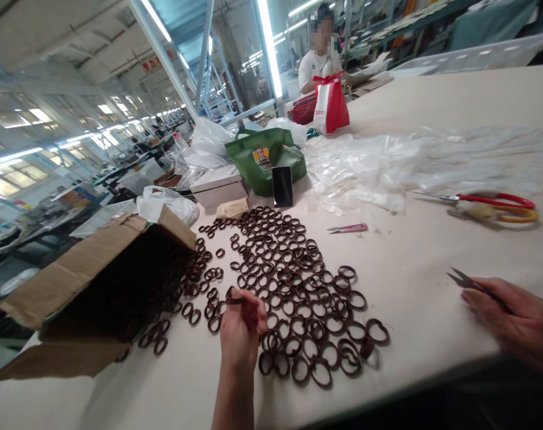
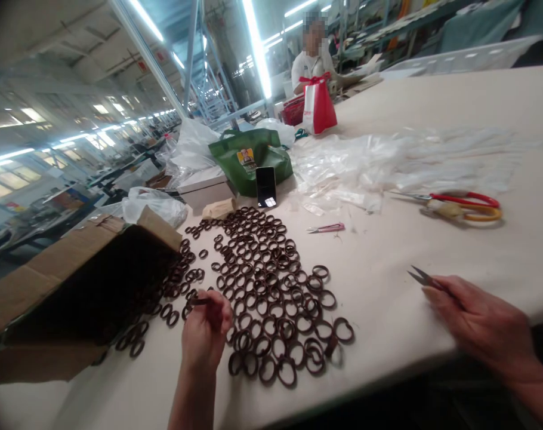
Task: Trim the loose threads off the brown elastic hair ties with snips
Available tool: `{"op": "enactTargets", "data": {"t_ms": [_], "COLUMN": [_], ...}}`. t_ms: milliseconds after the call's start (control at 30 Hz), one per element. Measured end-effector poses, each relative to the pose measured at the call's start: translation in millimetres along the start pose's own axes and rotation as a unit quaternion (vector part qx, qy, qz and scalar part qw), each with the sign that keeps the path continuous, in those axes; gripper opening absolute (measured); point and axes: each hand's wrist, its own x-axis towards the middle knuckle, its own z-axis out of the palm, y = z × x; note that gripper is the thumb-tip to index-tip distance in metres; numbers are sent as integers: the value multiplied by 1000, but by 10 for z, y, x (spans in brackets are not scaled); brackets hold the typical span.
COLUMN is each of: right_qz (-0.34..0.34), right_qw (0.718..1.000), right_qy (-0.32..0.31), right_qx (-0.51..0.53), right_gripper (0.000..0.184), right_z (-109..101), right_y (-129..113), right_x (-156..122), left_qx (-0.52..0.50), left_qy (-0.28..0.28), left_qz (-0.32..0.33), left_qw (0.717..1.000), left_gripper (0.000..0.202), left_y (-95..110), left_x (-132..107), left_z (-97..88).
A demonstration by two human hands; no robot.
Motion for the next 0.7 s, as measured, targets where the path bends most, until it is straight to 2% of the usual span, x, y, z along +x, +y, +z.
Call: {"op": "enactTargets", "data": {"t_ms": [133, 300, 500, 700], "right_qz": [-50, -44, -35, -71], "right_qw": [998, 998, 999, 996], "right_qy": [43, 46, 33, 59], "right_qx": [17, 9, 16, 1], "right_gripper": [43, 51, 56, 58], "right_z": [-65, -73, -84, -107], "right_y": [-101, -130, -134, -176], "right_x": [54, 42, 31, 58], "left_qx": [165, 333, 377, 444], "left_qy": [42, 92, 123, 115], "left_qz": [104, 201, 299, 412], "left_qw": [980, 917, 868, 788], "left_gripper": [49, 38, 26, 24], "left_y": [-76, -95, -128, -163], "left_x": [-104, -206, -266, -295], "left_z": [1, -3, -23, -230]}}
